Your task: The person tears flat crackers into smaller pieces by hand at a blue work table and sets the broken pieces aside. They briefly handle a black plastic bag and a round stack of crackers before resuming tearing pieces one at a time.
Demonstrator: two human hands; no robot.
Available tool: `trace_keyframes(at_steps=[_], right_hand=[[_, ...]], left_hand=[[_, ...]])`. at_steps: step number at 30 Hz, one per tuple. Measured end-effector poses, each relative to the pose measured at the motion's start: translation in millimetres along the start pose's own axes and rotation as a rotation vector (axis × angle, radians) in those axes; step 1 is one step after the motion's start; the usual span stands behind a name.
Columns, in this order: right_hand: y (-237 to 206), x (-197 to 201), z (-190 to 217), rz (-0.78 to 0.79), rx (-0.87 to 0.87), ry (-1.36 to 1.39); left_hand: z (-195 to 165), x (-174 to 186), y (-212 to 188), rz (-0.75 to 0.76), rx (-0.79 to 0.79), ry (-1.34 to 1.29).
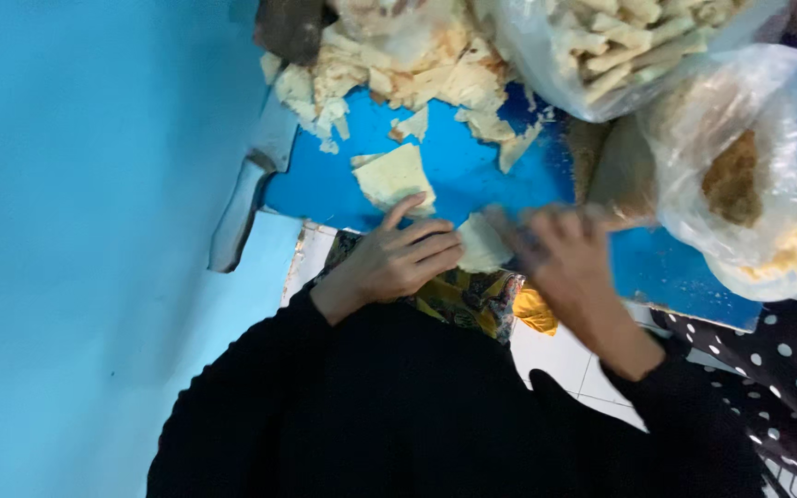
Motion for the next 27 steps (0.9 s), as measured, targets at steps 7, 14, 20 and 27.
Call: trace_keyframes(at_steps=[7,14,20,27], right_hand=[[-14.9,23.0,-17.9,-0.012,-0.094,0.209],[-44.7,85.4,-120.1,-0.181,-0.595,0.3],[-15.8,69.4,-135.0,-0.019,-0.605,0.402],[-23.7,43.0,-148.3,0.145,-0.517,0.429]], left_hand=[[-2.3,-0.7,0.6,0.028,0.007,0.005],[-3.6,-5.6,-2.5,0.007,-0.007,-0.003],[-1.3,-10.4,-4.4,0.023,-0.011,0.033],[-1.2,-8.7,-2.7,0.022,0.0,0.005]])
Point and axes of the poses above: each hand's wrist, its own y-axis towards the middle knuckle, its own x-axis out of the back of the hand, z = x × y, the point moved 5 cm from there along y, towards the middle knuckle, and after that the axes turned 2 degrees about -y, right-handed, at the moved point
